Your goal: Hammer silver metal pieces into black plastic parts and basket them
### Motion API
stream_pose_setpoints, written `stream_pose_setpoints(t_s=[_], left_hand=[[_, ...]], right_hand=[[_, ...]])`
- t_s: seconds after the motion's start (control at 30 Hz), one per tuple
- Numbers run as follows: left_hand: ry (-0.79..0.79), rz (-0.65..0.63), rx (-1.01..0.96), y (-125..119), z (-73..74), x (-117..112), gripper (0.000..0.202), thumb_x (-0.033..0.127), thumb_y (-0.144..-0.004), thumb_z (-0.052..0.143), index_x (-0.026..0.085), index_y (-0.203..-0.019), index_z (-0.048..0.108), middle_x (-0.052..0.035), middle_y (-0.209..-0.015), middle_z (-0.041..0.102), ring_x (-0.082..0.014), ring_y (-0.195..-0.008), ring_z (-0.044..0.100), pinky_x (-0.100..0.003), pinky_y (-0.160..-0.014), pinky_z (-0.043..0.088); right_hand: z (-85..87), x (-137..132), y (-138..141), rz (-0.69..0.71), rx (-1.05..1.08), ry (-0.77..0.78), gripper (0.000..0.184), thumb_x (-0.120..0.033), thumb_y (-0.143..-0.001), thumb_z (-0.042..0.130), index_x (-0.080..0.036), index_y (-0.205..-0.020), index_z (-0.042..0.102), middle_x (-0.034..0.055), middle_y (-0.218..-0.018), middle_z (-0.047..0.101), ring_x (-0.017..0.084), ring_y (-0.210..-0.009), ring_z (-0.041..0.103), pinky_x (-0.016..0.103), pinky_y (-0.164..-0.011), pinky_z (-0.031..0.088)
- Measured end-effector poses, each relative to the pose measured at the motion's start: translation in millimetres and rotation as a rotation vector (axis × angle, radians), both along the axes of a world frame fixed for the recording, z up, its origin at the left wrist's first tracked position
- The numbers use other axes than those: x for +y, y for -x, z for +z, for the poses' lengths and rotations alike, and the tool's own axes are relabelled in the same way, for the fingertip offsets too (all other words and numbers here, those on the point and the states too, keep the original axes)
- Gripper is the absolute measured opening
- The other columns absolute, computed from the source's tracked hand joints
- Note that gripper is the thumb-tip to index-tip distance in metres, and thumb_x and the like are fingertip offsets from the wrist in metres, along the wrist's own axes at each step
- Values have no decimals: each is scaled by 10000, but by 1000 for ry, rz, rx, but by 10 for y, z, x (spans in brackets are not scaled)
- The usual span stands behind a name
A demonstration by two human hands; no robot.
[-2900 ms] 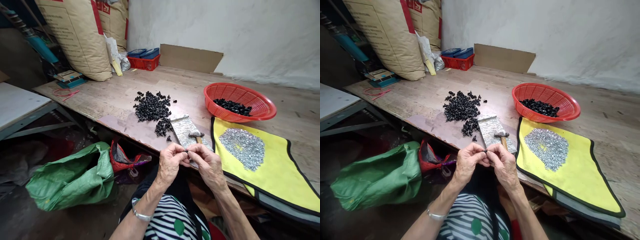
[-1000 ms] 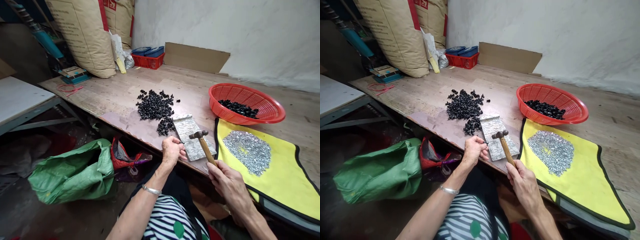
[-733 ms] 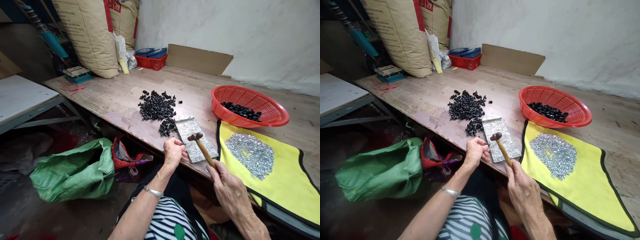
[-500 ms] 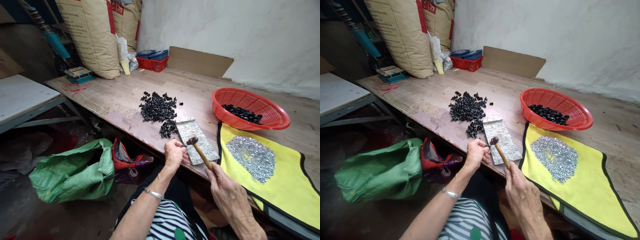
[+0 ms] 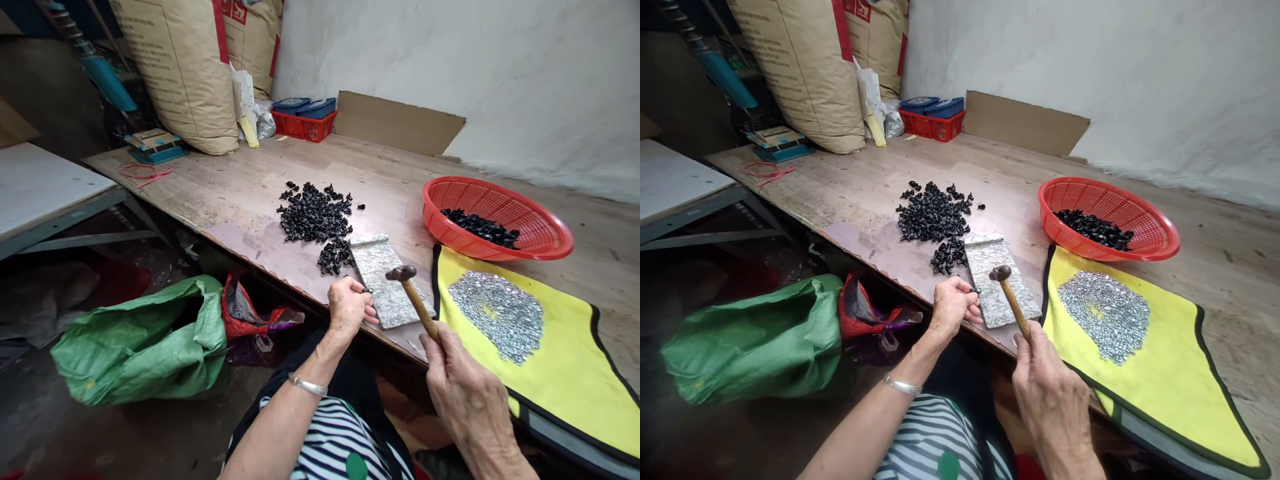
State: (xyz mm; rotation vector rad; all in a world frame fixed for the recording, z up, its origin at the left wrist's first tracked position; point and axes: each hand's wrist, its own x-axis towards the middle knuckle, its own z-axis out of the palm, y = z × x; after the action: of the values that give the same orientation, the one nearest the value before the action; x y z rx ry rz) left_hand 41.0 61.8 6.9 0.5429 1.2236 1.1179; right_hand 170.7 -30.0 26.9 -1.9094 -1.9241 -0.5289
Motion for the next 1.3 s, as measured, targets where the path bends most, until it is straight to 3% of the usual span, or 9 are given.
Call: stream_pose_setpoints(t_s=[0.2,0.37,0.53,0.6,0.77,0.93,1.1,1.23,1.3], left_hand=[[3,-33,-8,26,17,-22,199,31,-542,552,160,-651,446,27,-418,549,-129,-308,525,-233,-318,473],[-9,-14,0,12,49,-38,271,25,-546,522,187,-727,403,58,-402,533,-126,-278,486,-244,-286,447],[-2,8,43,-8,47,-40,267,21,-555,519,200,-712,397,74,-383,503,-137,-285,491,-238,-289,434],[-9,10,49,-14,43,-42,266,14,-554,509,199,-712,401,79,-375,492,-135,-288,494,-234,-292,436],[1,12,42,-26,50,-50,265,6,-564,495,191,-723,390,81,-374,489,-120,-282,487,-218,-297,438],[-15,13,39,-26,49,-51,275,5,-556,501,200,-709,382,88,-363,475,-130,-283,494,-209,-282,423],[-5,7,36,-23,43,-50,280,-1,-557,511,197,-707,381,87,-376,484,-119,-281,491,-199,-288,424],[-25,13,42,-21,40,-56,270,19,-567,536,201,-697,385,91,-370,473,-127,-284,499,-199,-285,418],[-30,10,40,-22,37,-57,269,33,-568,553,199,-699,387,90,-370,472,-123,-287,500,-193,-290,420]], right_hand=[[-21,-6,55,116,2,20,316,-280,-915,379,-138,-994,650,41,-677,694,123,-418,570,226,-391,327],[101,-53,79,49,66,-72,332,-280,-901,436,-112,-1143,589,104,-884,708,170,-595,645,243,-513,422],[26,-73,102,46,-79,88,280,-244,-894,423,-136,-1012,653,51,-609,655,147,-425,556,247,-407,321],[39,-72,80,38,-102,137,275,-251,-888,431,-160,-1023,652,38,-622,660,140,-387,525,248,-388,297],[121,-101,84,-11,47,-78,356,-281,-883,462,-139,-1192,570,96,-892,700,160,-550,615,249,-507,412],[38,-80,142,42,-82,132,309,-232,-888,398,-133,-1035,650,50,-628,661,128,-400,522,243,-394,296],[15,-109,152,-32,-39,-74,361,-266,-886,436,-101,-1175,578,119,-857,703,154,-531,606,245,-487,397],[-70,-109,182,-50,-10,165,339,-262,-881,395,-121,-1074,636,87,-651,668,149,-417,540,245,-410,328],[-65,-55,148,-86,178,292,338,-294,-865,413,-157,-1092,622,72,-658,663,161,-453,562,243,-416,345]])
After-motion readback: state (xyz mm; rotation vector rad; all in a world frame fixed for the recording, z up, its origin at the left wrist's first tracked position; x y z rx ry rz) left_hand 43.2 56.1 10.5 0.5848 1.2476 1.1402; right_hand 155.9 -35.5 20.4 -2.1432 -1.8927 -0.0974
